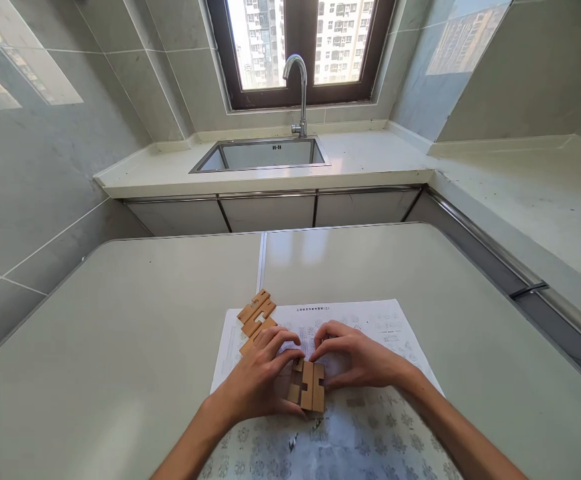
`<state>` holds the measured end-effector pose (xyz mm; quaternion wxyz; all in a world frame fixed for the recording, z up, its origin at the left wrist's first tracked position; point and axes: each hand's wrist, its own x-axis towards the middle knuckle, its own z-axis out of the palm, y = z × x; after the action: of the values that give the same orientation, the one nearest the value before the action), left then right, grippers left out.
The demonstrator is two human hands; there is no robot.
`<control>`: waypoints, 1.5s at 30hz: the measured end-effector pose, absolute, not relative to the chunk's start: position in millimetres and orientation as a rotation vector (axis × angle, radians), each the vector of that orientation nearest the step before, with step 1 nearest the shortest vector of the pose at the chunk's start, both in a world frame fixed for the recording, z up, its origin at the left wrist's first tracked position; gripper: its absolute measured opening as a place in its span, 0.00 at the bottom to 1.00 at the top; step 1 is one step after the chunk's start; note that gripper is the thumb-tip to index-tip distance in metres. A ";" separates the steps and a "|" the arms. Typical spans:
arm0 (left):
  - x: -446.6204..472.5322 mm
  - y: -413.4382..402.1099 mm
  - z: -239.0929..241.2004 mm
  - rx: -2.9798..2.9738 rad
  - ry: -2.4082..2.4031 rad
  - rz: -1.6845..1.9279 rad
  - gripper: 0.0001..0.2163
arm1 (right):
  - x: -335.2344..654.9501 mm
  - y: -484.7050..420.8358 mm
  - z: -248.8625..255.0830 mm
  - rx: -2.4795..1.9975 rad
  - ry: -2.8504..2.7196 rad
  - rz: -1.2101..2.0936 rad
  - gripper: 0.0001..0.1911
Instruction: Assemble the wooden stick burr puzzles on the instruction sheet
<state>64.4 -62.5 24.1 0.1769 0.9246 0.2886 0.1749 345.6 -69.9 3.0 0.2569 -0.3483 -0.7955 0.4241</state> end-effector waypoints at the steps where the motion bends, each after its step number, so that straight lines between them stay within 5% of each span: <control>1: 65.2 -63.1 22.5 2.612 0.821 0.498 0.39 | 346.0 -69.7 1.5 -0.956 -2.152 1.149 0.19; 8: 68.3 -63.5 20.9 2.585 0.844 0.518 0.36 | 349.0 -66.7 3.9 -0.996 -2.134 1.143 0.15; 14: 71.9 -63.9 18.1 2.583 0.913 0.576 0.31 | 344.5 -69.7 9.0 -1.024 -2.160 1.102 0.25; 21: 73.4 -63.1 13.3 2.585 0.999 0.620 0.31 | 334.3 -76.8 2.9 -1.020 -2.187 0.985 0.48; 28: 70.2 -62.2 12.4 2.579 0.995 0.615 0.31 | 335.3 -76.2 0.3 -1.070 -2.059 1.029 0.39; 34: 71.3 -64.8 15.5 2.582 0.991 0.694 0.34 | 342.2 -67.1 -8.3 -0.963 -1.381 1.620 0.28; 45: 73.4 -69.6 13.0 2.553 0.839 0.726 0.37 | 327.6 -70.4 0.3 -0.773 -0.803 2.101 0.32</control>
<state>73.4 -69.6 13.0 0.1779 0.9025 0.2965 0.2568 327.6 -70.4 0.3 0.3723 -0.3017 -0.3133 0.8199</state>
